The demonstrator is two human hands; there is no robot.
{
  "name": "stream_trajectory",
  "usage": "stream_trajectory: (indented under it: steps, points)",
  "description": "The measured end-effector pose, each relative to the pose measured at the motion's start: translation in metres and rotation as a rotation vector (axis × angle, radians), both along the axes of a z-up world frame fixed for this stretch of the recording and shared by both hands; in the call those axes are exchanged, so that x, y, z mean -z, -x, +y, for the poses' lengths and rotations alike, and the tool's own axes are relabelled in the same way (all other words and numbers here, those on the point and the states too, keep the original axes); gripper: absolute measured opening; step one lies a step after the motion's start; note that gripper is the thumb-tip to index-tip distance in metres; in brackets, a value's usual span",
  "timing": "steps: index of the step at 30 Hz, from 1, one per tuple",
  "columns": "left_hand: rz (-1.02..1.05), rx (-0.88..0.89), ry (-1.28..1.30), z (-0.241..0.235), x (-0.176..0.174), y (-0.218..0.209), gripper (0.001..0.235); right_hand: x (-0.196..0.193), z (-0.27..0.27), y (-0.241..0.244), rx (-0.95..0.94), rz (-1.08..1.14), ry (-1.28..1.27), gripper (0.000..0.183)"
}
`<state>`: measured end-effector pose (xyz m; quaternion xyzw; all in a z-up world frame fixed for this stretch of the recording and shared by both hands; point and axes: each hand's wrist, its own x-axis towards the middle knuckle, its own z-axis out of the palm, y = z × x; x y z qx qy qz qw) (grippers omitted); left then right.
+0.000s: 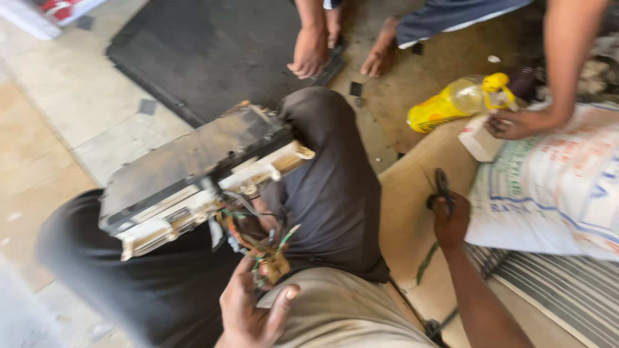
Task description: The person sits on the floor and repairs a white plastic electronic control box resting on their lap. They use wire strippers to remove insulation from several colored wires, twist the exposed strands together, and wrap the connections with black electrical tape. The person handles the wires and tools with both hands while seated.
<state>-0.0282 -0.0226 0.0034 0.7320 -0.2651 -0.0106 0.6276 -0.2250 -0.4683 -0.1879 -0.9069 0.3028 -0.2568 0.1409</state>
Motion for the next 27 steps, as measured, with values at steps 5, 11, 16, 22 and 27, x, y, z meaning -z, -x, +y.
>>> stream_trajectory:
  steps: [5,11,16,22,27]
  points:
    - [0.136,0.006,-0.021,0.014,-0.009,-0.008,0.025,-0.03,0.015,-0.058,-0.076,-0.041,-0.014,0.022]
    - [0.342,-0.091,-0.011,0.012,-0.009,-0.006,0.027,-0.021,0.06,-0.17,-0.408,0.07,-0.214,0.019]
    - [0.234,-0.132,0.067,0.015,-0.009,-0.002,0.03,0.026,0.123,-0.236,-0.551,0.258,-0.439,0.022]
    - [0.215,-0.162,0.116,0.022,-0.008,-0.002,0.032,0.078,0.168,-0.221,-0.584,0.413,-0.617,0.026]
    - [0.209,-0.169,0.043,0.029,-0.01,-0.009,0.033,0.099,0.169,-0.216,-0.564,0.443,-0.663,0.03]
